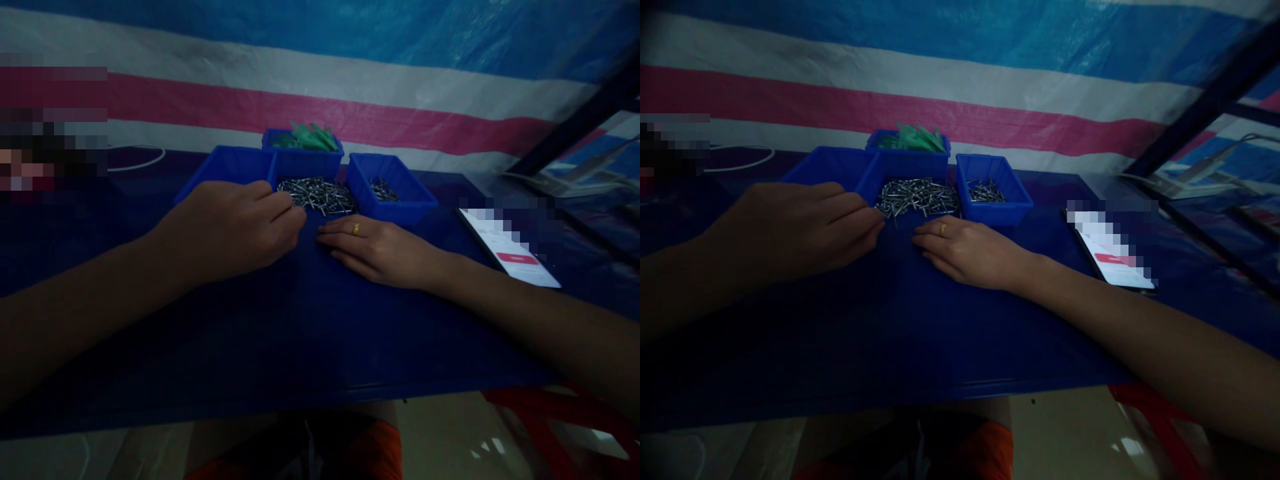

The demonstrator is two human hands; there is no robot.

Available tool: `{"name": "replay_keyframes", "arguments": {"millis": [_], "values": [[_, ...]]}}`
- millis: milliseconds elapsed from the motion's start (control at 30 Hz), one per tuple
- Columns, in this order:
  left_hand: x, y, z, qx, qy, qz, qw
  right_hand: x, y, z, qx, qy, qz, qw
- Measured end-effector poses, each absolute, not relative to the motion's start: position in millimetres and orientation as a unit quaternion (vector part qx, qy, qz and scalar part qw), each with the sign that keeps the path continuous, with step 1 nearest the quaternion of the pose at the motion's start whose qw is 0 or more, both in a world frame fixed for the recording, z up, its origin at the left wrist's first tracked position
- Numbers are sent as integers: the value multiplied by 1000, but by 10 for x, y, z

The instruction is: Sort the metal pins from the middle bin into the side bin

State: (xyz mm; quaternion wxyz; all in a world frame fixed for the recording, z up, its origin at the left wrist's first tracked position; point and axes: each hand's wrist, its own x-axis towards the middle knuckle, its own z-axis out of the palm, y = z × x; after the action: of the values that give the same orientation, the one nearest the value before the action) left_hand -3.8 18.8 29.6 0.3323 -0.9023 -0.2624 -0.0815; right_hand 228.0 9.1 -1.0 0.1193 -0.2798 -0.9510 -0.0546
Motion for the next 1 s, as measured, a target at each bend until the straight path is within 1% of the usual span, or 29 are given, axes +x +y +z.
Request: {"name": "replay_keyframes", "arguments": {"millis": [33,100,200,367,467,633,833,1000], "values": [[-42,202,284,-899,-256,-81,346,2277,97,-17,-286,-948,-62,122],[-34,225,228,-921,-190,-71,332,2267,109,-28,-309,-940,-76,123],[4,225,124,-934,-144,-71,320,2237,125,-40,-314,-942,-69,98],[30,205,57,-933,-162,-81,311,2187,144,-52,-341,-936,-38,79],[26,208,58,-935,-167,-81,301,2185,136,-50,-346,-933,-30,97],[27,204,53,-934,-176,-86,300,2212,104,-20,-322,-936,-49,137],[21,214,56,-936,-190,-75,287,2245,117,-4,-301,-939,-64,156],[12,228,49,-935,-186,-86,288,2279,146,-27,-314,-932,-83,158]]}}
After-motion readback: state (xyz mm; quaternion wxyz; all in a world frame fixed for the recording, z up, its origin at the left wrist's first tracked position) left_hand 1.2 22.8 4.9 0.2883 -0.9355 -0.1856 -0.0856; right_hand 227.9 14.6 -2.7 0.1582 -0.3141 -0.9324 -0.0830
